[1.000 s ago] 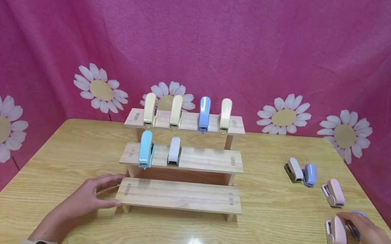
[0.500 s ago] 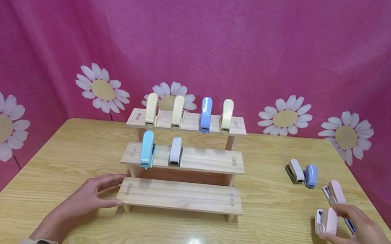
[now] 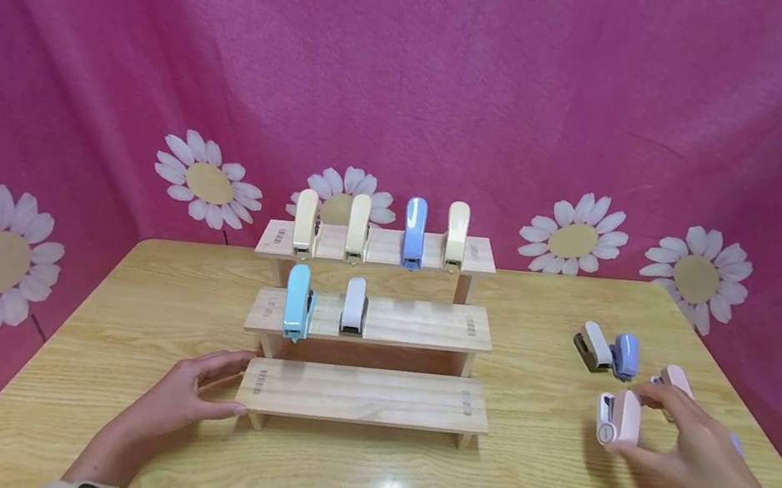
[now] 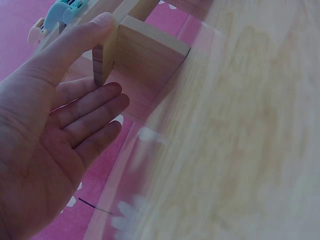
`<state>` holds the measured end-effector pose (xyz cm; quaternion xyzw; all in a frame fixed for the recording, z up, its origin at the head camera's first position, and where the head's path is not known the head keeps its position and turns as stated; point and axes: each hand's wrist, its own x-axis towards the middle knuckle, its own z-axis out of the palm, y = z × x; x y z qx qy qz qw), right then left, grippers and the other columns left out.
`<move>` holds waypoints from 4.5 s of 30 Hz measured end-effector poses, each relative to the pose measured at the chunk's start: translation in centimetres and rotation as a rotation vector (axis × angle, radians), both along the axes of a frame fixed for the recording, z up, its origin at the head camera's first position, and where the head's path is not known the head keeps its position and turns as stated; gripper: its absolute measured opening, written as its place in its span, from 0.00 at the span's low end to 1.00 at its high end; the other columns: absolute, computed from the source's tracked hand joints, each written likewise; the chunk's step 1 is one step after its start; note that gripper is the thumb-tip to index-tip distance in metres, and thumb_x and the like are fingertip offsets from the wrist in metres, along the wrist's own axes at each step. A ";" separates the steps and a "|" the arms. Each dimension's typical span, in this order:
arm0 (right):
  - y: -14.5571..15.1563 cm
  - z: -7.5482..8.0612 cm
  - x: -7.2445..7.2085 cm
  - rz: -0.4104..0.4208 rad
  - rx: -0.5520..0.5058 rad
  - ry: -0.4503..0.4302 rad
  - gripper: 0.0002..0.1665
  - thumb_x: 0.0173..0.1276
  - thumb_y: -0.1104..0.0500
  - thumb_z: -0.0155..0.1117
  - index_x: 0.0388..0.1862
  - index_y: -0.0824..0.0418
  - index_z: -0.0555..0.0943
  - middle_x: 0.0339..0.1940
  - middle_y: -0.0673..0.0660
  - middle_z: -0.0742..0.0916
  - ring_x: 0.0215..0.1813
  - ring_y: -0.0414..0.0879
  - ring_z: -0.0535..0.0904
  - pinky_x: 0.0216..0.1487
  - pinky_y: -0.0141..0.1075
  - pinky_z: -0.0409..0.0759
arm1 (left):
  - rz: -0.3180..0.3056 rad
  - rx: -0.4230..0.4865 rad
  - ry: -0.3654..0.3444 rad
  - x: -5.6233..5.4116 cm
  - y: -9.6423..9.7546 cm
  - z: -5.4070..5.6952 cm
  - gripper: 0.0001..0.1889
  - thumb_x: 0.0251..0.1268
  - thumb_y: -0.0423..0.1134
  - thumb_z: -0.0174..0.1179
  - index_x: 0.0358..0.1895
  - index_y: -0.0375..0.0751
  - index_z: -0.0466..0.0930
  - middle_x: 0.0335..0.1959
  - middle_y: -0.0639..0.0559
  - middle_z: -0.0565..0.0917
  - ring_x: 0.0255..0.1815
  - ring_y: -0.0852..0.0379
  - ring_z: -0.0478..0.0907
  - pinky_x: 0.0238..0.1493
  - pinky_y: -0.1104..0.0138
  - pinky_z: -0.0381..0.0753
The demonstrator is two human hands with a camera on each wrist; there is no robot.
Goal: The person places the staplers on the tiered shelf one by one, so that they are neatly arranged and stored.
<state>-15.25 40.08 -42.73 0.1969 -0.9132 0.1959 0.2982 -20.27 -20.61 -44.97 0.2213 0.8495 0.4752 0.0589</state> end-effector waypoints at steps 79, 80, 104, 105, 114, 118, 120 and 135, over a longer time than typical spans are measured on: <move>-22.0 6.2 -9.0 0.360 0.025 -0.020 0.43 0.47 0.59 0.81 0.62 0.70 0.73 0.59 0.64 0.81 0.61 0.59 0.76 0.60 0.58 0.80 | -0.017 -0.005 0.000 -0.2 -0.3 -0.1 0.38 0.56 0.45 0.72 0.68 0.31 0.69 0.66 0.35 0.75 0.66 0.36 0.74 0.69 0.50 0.73; -22.0 6.2 -9.0 0.360 0.024 -0.028 0.43 0.47 0.59 0.81 0.62 0.70 0.73 0.59 0.64 0.81 0.60 0.59 0.77 0.60 0.58 0.80 | -0.018 -0.004 -0.001 -0.2 -0.3 0.0 0.38 0.56 0.45 0.72 0.68 0.31 0.69 0.66 0.35 0.75 0.66 0.36 0.74 0.69 0.50 0.73; -22.2 5.8 -9.0 0.334 -0.005 -0.110 0.45 0.54 0.57 0.77 0.68 0.68 0.68 0.65 0.65 0.76 0.65 0.61 0.73 0.63 0.60 0.78 | -0.020 0.013 -0.051 -0.1 -0.3 0.1 0.38 0.56 0.45 0.71 0.69 0.34 0.69 0.67 0.35 0.74 0.67 0.37 0.73 0.69 0.50 0.74; -22.0 5.8 -8.9 0.346 -0.009 -0.072 0.45 0.54 0.57 0.78 0.68 0.67 0.69 0.64 0.65 0.77 0.65 0.61 0.73 0.63 0.60 0.78 | -0.019 0.012 -0.054 -0.1 -0.3 0.1 0.38 0.57 0.45 0.71 0.69 0.35 0.69 0.67 0.35 0.74 0.67 0.37 0.73 0.69 0.50 0.74; -19.7 5.9 -8.6 0.452 -0.082 0.123 0.40 0.66 0.38 0.61 0.65 0.67 0.74 0.60 0.66 0.80 0.66 0.46 0.73 0.72 0.16 0.63 | -0.011 0.001 -0.040 -0.1 -0.1 0.2 0.38 0.56 0.45 0.71 0.68 0.33 0.69 0.66 0.35 0.74 0.67 0.37 0.73 0.69 0.50 0.73; -18.3 6.0 -8.2 0.436 -0.096 0.135 0.43 0.66 0.34 0.58 0.63 0.68 0.74 0.58 0.66 0.81 0.69 0.33 0.69 0.73 0.17 0.63 | -0.017 0.012 -0.030 -0.1 -0.1 0.1 0.38 0.56 0.44 0.72 0.68 0.31 0.68 0.66 0.34 0.74 0.67 0.36 0.73 0.69 0.51 0.73; -17.5 6.0 -8.1 0.424 -0.103 0.156 0.44 0.65 0.33 0.58 0.63 0.69 0.75 0.57 0.66 0.81 0.69 0.30 0.68 0.72 0.17 0.63 | -0.016 0.016 -0.025 -0.1 -0.1 0.0 0.38 0.56 0.44 0.72 0.68 0.30 0.69 0.65 0.34 0.75 0.67 0.36 0.73 0.69 0.51 0.73; -9.4 4.9 -7.3 0.208 -0.131 0.095 0.50 0.38 0.67 0.83 0.65 0.64 0.74 0.58 0.57 0.82 0.66 0.19 0.65 0.67 0.10 0.59 | -0.011 0.019 -0.044 0.1 -0.2 0.2 0.38 0.56 0.45 0.72 0.68 0.31 0.68 0.66 0.34 0.74 0.67 0.37 0.73 0.68 0.51 0.74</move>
